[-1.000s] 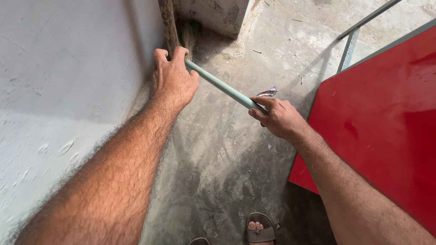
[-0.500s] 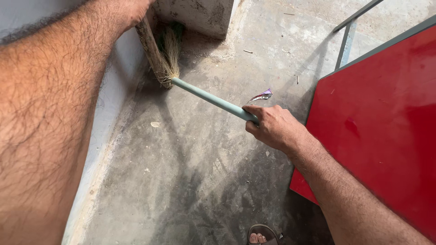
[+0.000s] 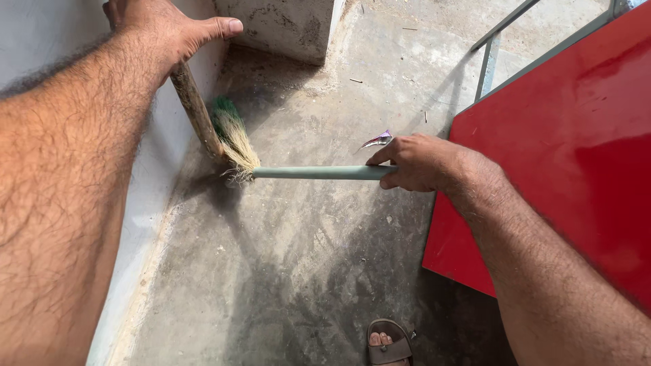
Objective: The person sweeps a concrete floor using a traditional straw broom. They move around various items, including a large water dispenser and a plastic chair, to clean different sections of the room. The person also sweeps debris out of a doorway onto an outdoor area.
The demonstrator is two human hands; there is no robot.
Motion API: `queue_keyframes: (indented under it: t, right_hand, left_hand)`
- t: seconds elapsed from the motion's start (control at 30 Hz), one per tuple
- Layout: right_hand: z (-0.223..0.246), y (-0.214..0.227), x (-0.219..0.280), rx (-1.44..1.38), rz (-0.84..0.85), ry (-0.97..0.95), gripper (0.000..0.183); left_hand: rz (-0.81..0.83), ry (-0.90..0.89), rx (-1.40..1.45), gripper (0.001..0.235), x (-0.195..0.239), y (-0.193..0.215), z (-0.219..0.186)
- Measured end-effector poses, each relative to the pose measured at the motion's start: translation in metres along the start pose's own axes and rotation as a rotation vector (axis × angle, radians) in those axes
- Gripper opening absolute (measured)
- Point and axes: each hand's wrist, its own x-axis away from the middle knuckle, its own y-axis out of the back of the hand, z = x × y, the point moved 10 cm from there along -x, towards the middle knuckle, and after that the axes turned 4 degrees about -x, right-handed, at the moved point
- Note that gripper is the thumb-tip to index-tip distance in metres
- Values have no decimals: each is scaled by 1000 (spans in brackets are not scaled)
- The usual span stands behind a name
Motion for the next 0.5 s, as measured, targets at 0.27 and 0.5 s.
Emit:
queue_keyframes:
  t: [0.27,0.5]
  right_hand:
    - [37,-86,15,367,265,121,46]
    - [10,-47,-10,209,-302,-15,35]
  left_hand:
    - [397,128,86,100,24,56,20]
    - [359,147,55,101,53,55,11]
